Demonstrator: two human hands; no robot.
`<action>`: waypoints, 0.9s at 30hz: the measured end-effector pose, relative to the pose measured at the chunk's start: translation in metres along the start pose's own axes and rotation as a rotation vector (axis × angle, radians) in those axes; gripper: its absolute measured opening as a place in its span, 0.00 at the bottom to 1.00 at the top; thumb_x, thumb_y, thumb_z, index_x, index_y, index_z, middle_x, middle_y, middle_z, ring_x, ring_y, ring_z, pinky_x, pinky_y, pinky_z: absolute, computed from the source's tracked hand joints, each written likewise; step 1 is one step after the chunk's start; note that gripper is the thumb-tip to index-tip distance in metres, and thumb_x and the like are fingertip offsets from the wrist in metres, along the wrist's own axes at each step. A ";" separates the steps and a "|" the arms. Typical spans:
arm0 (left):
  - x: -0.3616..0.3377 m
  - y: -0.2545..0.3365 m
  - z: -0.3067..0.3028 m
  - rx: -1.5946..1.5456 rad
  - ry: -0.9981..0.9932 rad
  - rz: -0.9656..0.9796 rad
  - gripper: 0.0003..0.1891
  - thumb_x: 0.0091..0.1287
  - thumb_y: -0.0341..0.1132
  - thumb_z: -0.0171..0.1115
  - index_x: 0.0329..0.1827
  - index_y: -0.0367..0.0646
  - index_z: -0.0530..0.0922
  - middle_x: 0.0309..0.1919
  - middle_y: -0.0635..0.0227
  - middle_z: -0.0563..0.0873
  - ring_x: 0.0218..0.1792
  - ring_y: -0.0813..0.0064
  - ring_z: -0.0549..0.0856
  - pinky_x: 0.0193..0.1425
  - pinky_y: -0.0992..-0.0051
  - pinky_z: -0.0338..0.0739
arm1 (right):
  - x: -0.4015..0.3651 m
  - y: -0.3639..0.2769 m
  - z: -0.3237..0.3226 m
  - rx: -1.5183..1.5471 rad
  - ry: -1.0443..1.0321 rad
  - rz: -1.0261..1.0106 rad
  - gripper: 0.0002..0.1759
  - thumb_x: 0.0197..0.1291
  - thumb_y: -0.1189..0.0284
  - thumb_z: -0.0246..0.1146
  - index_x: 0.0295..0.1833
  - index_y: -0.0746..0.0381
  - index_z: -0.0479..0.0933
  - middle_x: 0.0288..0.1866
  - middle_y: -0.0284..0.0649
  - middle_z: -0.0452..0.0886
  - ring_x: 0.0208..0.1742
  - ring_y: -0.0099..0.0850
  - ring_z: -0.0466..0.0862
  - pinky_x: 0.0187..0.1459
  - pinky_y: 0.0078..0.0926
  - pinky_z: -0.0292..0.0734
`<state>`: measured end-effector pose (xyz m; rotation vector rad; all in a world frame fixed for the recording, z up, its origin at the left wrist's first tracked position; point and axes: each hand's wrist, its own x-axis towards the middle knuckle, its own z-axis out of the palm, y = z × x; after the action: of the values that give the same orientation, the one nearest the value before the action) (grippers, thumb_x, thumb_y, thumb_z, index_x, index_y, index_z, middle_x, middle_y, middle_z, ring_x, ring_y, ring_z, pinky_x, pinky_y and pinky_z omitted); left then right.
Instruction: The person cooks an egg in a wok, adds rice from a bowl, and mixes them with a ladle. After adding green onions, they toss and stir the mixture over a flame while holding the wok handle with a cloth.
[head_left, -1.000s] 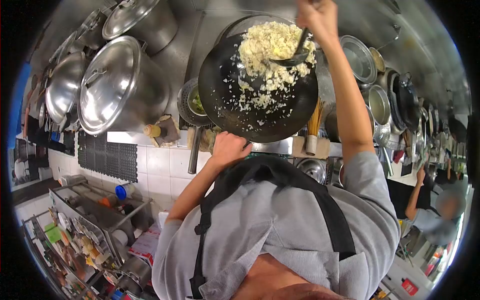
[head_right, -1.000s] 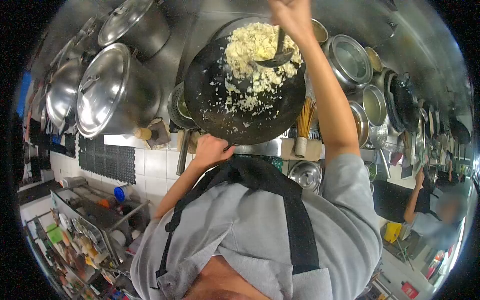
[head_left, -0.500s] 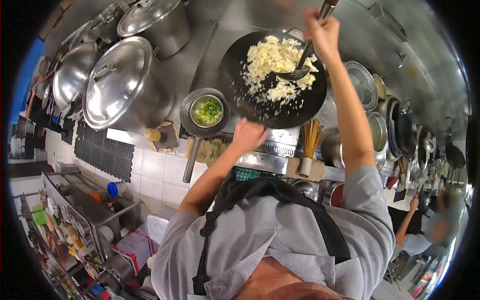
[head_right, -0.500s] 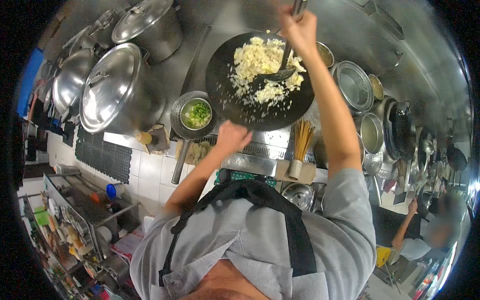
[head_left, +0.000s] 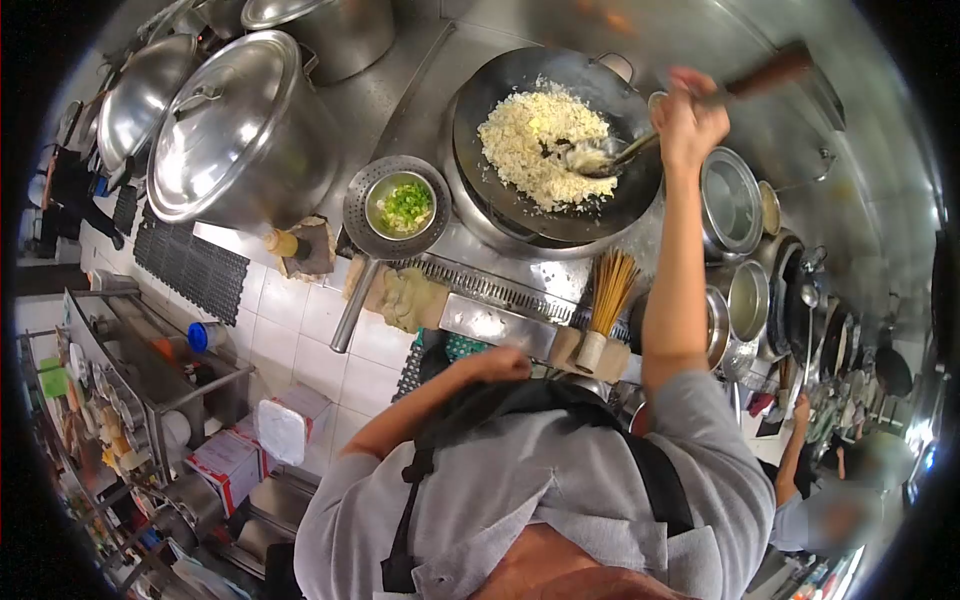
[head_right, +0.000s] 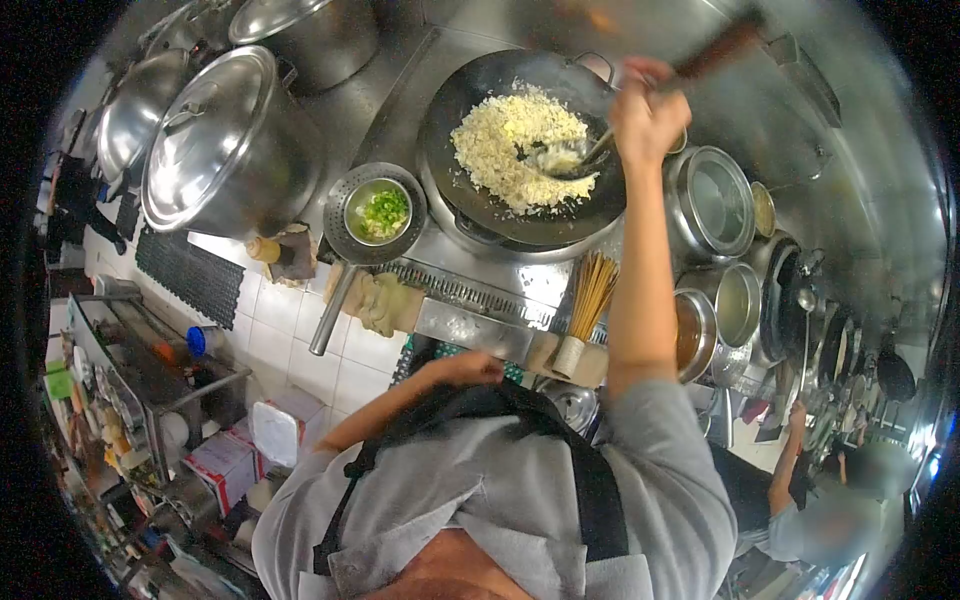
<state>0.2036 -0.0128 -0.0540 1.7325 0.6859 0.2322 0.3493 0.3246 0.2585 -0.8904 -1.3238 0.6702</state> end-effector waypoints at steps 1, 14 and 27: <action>0.011 -0.047 0.045 -0.043 -0.149 -0.024 0.12 0.64 0.37 0.61 0.43 0.40 0.85 0.51 0.49 0.85 0.53 0.46 0.84 0.51 0.54 0.79 | -0.013 0.021 -0.006 0.066 0.131 -0.068 0.03 0.67 0.80 0.60 0.39 0.66 0.79 0.21 0.30 0.75 0.18 0.20 0.72 0.19 0.21 0.64; 0.071 -0.106 0.164 0.451 -0.150 -0.137 0.29 0.72 0.36 0.48 0.77 0.44 0.65 0.78 0.55 0.67 0.77 0.57 0.68 0.77 0.60 0.68 | -0.179 0.015 -0.089 0.224 -0.378 1.142 0.32 0.69 0.76 0.57 0.78 0.59 0.62 0.36 0.37 0.75 0.26 0.24 0.77 0.22 0.23 0.71; -0.011 -0.117 0.098 0.123 0.082 -0.167 0.16 0.64 0.40 0.60 0.46 0.37 0.86 0.47 0.52 0.89 0.50 0.47 0.87 0.56 0.53 0.81 | -0.177 0.022 -0.125 -0.922 -0.611 0.431 0.37 0.65 0.80 0.56 0.81 0.64 0.57 0.62 0.67 0.77 0.63 0.59 0.78 0.60 0.45 0.78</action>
<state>0.2062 -0.0844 -0.1890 1.7784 0.9167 0.1483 0.4477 0.1677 0.1449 -1.8483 -2.0745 0.6818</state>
